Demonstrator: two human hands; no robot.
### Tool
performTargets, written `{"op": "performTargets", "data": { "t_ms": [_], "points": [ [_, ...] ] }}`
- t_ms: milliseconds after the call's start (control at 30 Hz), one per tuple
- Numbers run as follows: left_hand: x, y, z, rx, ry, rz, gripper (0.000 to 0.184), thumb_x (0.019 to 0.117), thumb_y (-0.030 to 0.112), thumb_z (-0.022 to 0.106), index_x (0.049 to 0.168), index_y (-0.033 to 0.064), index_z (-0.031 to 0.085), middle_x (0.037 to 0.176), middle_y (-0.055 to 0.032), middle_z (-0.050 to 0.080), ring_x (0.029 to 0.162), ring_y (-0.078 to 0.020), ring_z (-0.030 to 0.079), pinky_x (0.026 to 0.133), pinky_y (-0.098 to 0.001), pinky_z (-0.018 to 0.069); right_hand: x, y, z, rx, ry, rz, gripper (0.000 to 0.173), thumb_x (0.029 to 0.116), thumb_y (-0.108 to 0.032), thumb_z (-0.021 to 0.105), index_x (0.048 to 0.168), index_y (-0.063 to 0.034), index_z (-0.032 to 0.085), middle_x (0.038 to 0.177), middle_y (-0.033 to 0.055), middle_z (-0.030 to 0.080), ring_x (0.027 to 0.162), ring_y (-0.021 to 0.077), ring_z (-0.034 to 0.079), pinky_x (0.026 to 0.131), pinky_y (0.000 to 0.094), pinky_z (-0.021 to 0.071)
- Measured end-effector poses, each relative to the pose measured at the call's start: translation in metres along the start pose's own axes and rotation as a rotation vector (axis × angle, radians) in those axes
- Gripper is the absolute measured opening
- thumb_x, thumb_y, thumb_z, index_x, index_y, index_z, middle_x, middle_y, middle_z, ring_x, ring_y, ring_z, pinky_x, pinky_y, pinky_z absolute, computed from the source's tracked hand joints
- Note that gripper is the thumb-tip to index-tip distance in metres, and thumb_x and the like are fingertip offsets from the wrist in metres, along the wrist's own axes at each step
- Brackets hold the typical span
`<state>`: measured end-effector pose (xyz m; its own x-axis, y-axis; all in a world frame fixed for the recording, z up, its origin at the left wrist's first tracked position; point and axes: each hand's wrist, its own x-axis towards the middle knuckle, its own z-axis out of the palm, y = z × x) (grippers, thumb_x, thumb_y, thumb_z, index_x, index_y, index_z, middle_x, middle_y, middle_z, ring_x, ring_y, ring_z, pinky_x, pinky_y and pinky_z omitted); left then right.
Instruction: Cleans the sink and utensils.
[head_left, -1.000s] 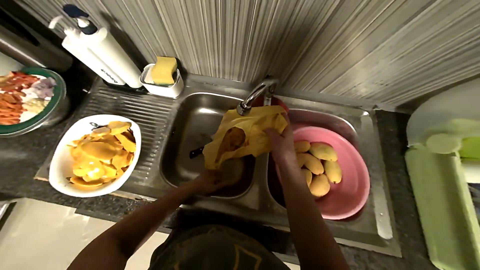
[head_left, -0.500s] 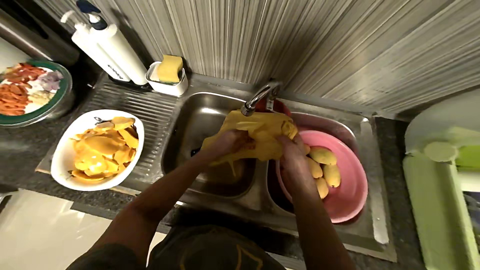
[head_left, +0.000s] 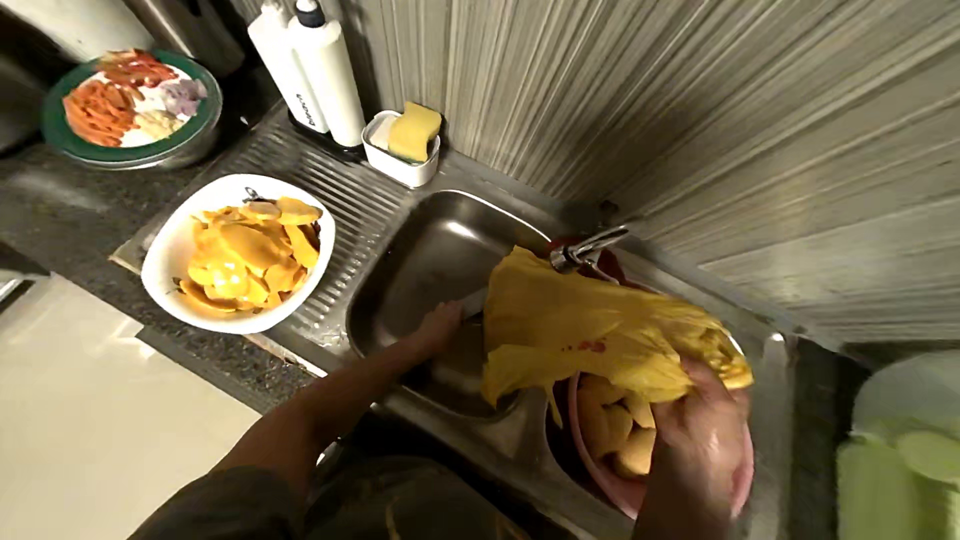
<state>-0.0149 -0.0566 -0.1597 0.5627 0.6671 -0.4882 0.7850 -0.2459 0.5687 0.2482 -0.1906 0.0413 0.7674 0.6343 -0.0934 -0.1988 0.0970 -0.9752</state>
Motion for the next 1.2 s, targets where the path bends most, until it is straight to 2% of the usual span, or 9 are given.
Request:
{"op": "performTargets", "data": {
  "t_ms": [133, 333, 467, 667, 733, 833, 967, 1100, 1200],
  "points": [
    [0.015, -0.016, -0.050, 0.062, 0.162, -0.069, 0.047, 0.0951, -0.001, 0.063, 0.141, 0.0045, 0.055, 0.144, -0.0234, 0.053, 0.137, -0.0517, 0.040, 0.101, -0.0728, 0.0390, -0.014, -0.014, 0.000, -0.017, 0.023, -0.053, 0.029, 0.0904, 0.007, 0.044, 0.114, -0.0084, 0.051, 0.090, -0.0033, 0.070, 0.081, 0.0078, 0.071, 0.072, 0.0288, 0.0628],
    [0.036, -0.034, -0.073, 0.228, 0.425, 0.031, 0.040, 0.0938, -0.002, 0.063, 0.133, 0.0045, 0.062, 0.138, -0.0239, 0.056, 0.132, -0.0486, 0.047, 0.104, -0.0638, 0.0425, -0.021, -0.024, 0.010, -0.040, -0.031, -0.064, 0.031, 0.0909, 0.007, 0.043, 0.116, -0.0094, 0.050, 0.092, -0.0045, 0.071, 0.083, 0.0062, 0.072, 0.074, 0.0266, 0.0629],
    [0.010, -0.014, -0.010, 0.176, 0.048, 0.280, 0.039, 0.0986, 0.013, 0.064, 0.137, 0.0055, 0.061, 0.148, -0.0235, 0.049, 0.134, -0.0479, 0.047, 0.102, -0.0630, 0.0473, -0.017, -0.018, 0.013, -0.005, -0.044, -0.055, 0.029, 0.0910, 0.007, 0.043, 0.112, -0.0098, 0.053, 0.089, -0.0037, 0.073, 0.081, 0.0071, 0.072, 0.071, 0.0275, 0.0635],
    [-0.011, -0.007, 0.019, 0.175, -0.139, 0.147, 0.043, 0.0970, 0.003, 0.062, 0.139, -0.0017, 0.056, 0.148, -0.0277, 0.047, 0.137, -0.0511, 0.043, 0.100, -0.0650, 0.0485, -0.027, -0.017, 0.019, -0.163, -0.073, -0.088, 0.034, 0.0911, 0.005, 0.052, 0.124, -0.0036, 0.049, 0.095, -0.0016, 0.069, 0.084, 0.0076, 0.071, 0.074, 0.0284, 0.0635],
    [-0.020, -0.017, -0.002, 0.012, -0.112, 0.044, 0.040, 0.0973, 0.003, 0.060, 0.136, -0.0030, 0.057, 0.142, -0.0282, 0.052, 0.134, -0.0473, 0.048, 0.106, -0.0632, 0.0441, -0.033, -0.017, 0.012, -0.332, -0.115, -0.124, 0.045, 0.0912, 0.000, 0.057, 0.135, 0.0013, 0.047, 0.107, 0.0020, 0.069, 0.092, 0.0063, 0.070, 0.081, 0.0263, 0.0621],
    [-0.054, 0.013, -0.063, -0.305, -0.003, 0.063, 0.030, 0.0957, 0.011, 0.066, 0.121, -0.0048, 0.065, 0.116, -0.0235, 0.067, 0.107, -0.0341, 0.066, 0.098, -0.0506, 0.0520, -0.036, -0.019, -0.004, -0.581, -0.218, -0.144, 0.061, 0.0915, -0.007, 0.061, 0.149, 0.0019, 0.041, 0.129, 0.0099, 0.063, 0.109, 0.0048, 0.065, 0.092, 0.0231, 0.0562],
    [-0.112, 0.101, -0.087, -0.590, 0.054, 0.450, 0.019, 0.0952, 0.008, 0.065, 0.112, 0.0002, 0.069, 0.112, -0.0114, 0.068, 0.097, -0.0126, 0.068, 0.086, -0.0290, 0.0581, -0.045, -0.023, 0.005, -0.738, -0.279, -0.096, 0.072, 0.0918, -0.009, 0.060, 0.158, -0.0061, 0.031, 0.145, 0.0164, 0.053, 0.124, 0.0120, 0.059, 0.101, 0.0309, 0.0518],
    [-0.106, 0.157, -0.058, -0.369, 0.032, 0.535, 0.023, 0.1003, 0.012, 0.060, 0.118, 0.0023, 0.070, 0.122, -0.0160, 0.066, 0.111, -0.0219, 0.065, 0.097, -0.0353, 0.0536, -0.048, -0.031, 0.015, -0.912, -0.442, -0.100, 0.072, 0.0954, -0.010, 0.057, 0.161, -0.0080, 0.027, 0.157, 0.0216, 0.040, 0.140, 0.0285, 0.047, 0.112, 0.0479, 0.0429],
    [-0.081, 0.137, -0.027, 0.039, 0.177, 0.595, 0.032, 0.1018, 0.005, 0.053, 0.131, 0.0001, 0.065, 0.151, -0.0214, 0.049, 0.139, -0.0371, 0.049, 0.113, -0.0492, 0.0440, -0.049, -0.036, 0.008, -0.935, -0.451, -0.079, 0.068, 0.0973, -0.010, 0.055, 0.161, -0.0117, 0.029, 0.157, 0.0185, 0.042, 0.140, 0.0274, 0.048, 0.112, 0.0480, 0.0425]
  ]
}}
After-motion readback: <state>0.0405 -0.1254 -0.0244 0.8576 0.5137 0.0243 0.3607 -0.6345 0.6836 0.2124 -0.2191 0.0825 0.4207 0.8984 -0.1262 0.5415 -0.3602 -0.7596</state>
